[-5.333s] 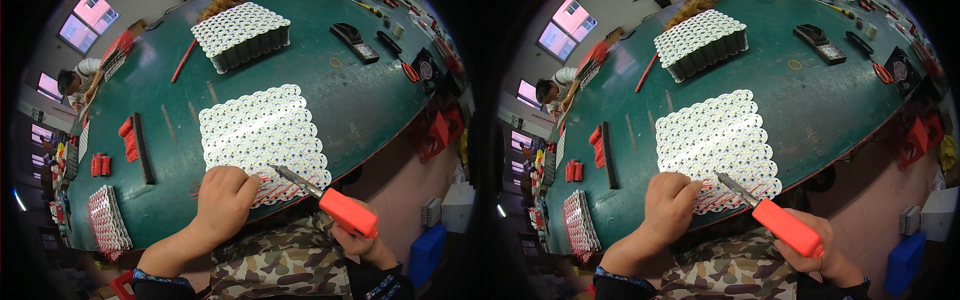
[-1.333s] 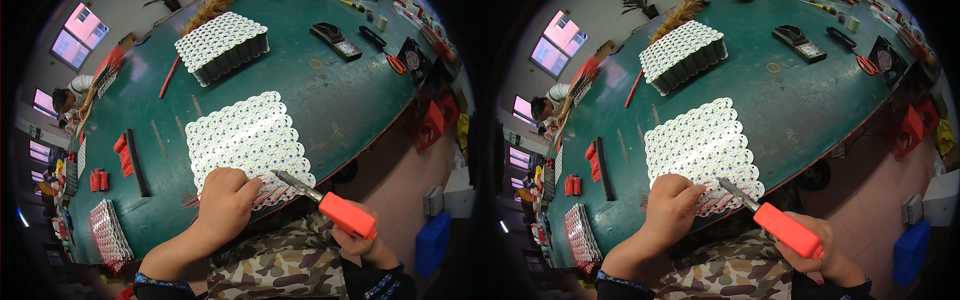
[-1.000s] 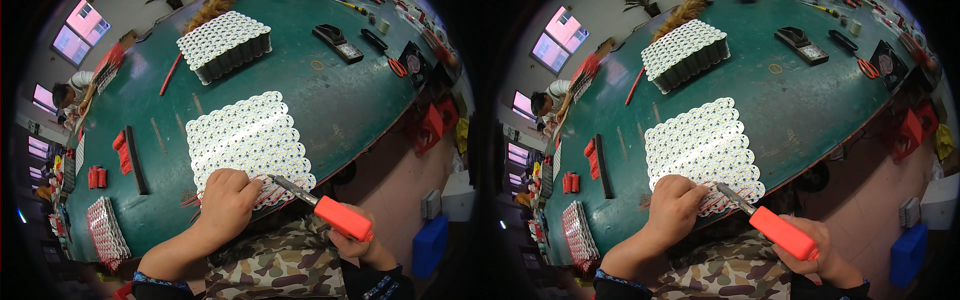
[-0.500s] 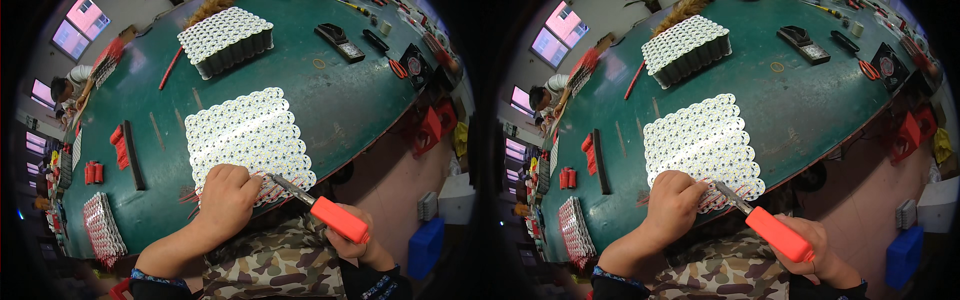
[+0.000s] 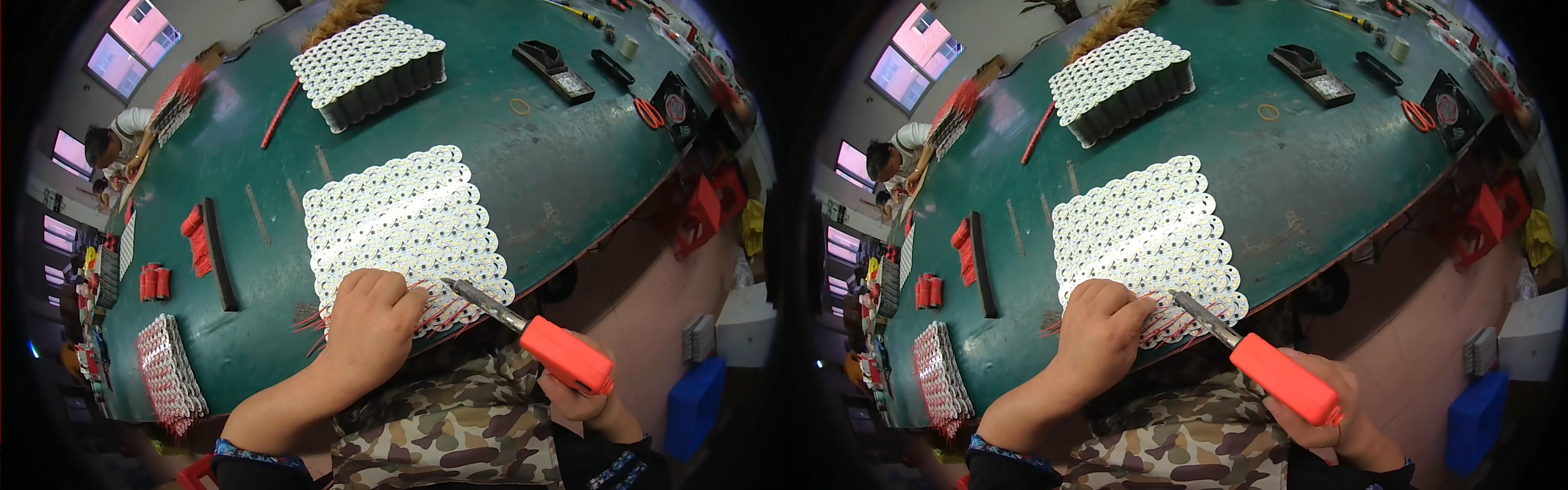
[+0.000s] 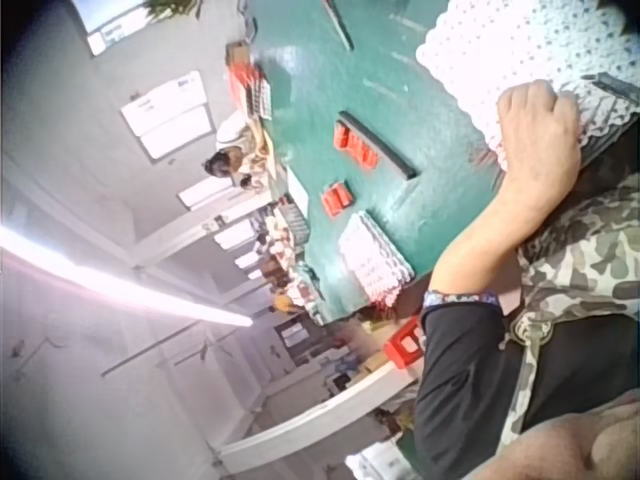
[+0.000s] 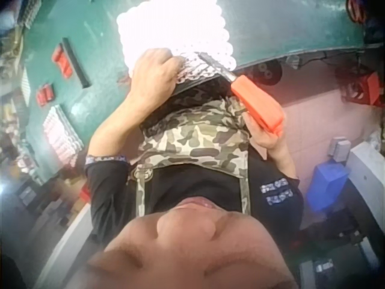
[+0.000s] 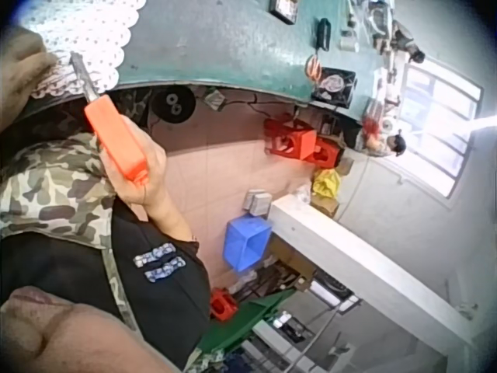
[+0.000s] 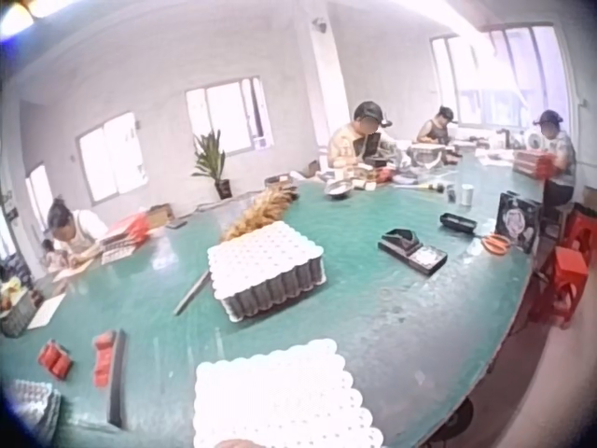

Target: The person attaches wires to an LED panel by picking wires from a bundle and soldering them to the board using a soldering iron.

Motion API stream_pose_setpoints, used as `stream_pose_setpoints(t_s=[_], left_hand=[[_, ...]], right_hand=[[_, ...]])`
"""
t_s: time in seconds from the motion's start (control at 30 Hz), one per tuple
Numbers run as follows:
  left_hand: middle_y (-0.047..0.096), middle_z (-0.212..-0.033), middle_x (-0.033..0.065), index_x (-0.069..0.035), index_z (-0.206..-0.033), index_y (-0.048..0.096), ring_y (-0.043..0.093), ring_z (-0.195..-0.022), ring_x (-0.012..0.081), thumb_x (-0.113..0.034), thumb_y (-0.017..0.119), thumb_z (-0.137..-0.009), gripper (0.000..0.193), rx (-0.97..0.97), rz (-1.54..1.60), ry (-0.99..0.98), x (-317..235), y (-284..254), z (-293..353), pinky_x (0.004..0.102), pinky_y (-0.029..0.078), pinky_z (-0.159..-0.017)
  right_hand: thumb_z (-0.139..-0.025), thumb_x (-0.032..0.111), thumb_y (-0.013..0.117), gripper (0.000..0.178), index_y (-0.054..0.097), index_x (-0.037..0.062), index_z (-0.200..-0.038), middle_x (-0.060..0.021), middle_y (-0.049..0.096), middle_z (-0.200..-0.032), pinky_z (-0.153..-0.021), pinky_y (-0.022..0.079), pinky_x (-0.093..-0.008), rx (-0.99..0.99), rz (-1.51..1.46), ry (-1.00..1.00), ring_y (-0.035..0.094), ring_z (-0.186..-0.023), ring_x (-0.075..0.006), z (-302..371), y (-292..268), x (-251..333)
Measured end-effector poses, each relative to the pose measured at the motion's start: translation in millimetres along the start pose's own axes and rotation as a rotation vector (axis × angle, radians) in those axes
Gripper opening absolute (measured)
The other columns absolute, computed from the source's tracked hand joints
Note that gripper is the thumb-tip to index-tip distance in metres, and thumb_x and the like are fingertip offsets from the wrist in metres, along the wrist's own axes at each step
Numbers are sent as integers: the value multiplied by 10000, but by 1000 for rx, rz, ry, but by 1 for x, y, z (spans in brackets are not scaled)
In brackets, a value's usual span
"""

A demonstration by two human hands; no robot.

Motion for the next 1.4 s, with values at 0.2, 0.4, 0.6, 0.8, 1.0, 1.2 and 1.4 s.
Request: stream_pose_setpoints(t_s=[0.2,0.4,0.6,0.8,1.0,1.2,1.4], left_hand=[[631,-851,49,-90,-973,720,628,-842,286,-6,703,-707,279,-27,17,10,1,0,2,440,477,-782],[630,-851,49,-89,-979,717,627,-833,287,-14,710,-706,283,-44,16,26,1,-1,3,440,474,-767],[628,-844,50,-85,-974,714,625,-822,285,-15,706,-707,276,-33,21,24,1,-1,1,439,472,-757],[627,-830,50,-86,-960,717,625,-814,286,-21,698,-717,253,-51,22,17,2,-3,2,438,474,-755],[631,-829,50,-91,-956,725,629,-815,288,-27,693,-726,241,-36,19,18,1,-3,2,438,479,-763],[641,-840,54,-95,-961,729,635,-821,288,-32,701,-741,230,-17,9,19,-1,-2,0,441,480,-761],[646,-841,70,-90,-982,731,631,-801,298,-7,765,-778,222,-34,96,-7,7,-7,-3,433,475,-694]], right_hand=[[-755,38,816,539,620,-76,-1244,-176,759,-966,-723,613,-375,-17,-126,29,770,-781,-299,-6,6,-2],[-762,26,815,536,618,-69,-1251,-186,757,-945,-718,613,-358,-17,-109,25,776,-787,-302,-12,8,3],[-761,23,813,534,610,-61,-1247,-189,755,-940,-708,611,-365,2,-24,1,776,-784,-309,-14,5,12],[-771,19,779,505,610,-60,-1240,-179,748,-963,-699,608,-368,90,-65,94,758,-769,-300,-18,7,9],[-769,34,770,521,608,-64,-1255,-167,733,-1058,-719,606,-373,-36,-11,4,750,-782,-286,-2,-6,4],[-766,34,772,542,598,-63,-1271,-176,735,-1065,-738,604,-372,-29,20,-11,755,-833,-294,-3,-6,7],[-770,37,769,531,609,-70,-1264,-164,736,-1023,-730,592,-352,30,26,3,741,-804,-271,-10,-10,9]])
Point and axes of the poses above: each hand's wrist, its own z-axis away from the middle knuckle, its own y-axis out of the palm, x = y × z, the point moved 10 cm from there along -z, towards the middle knuckle
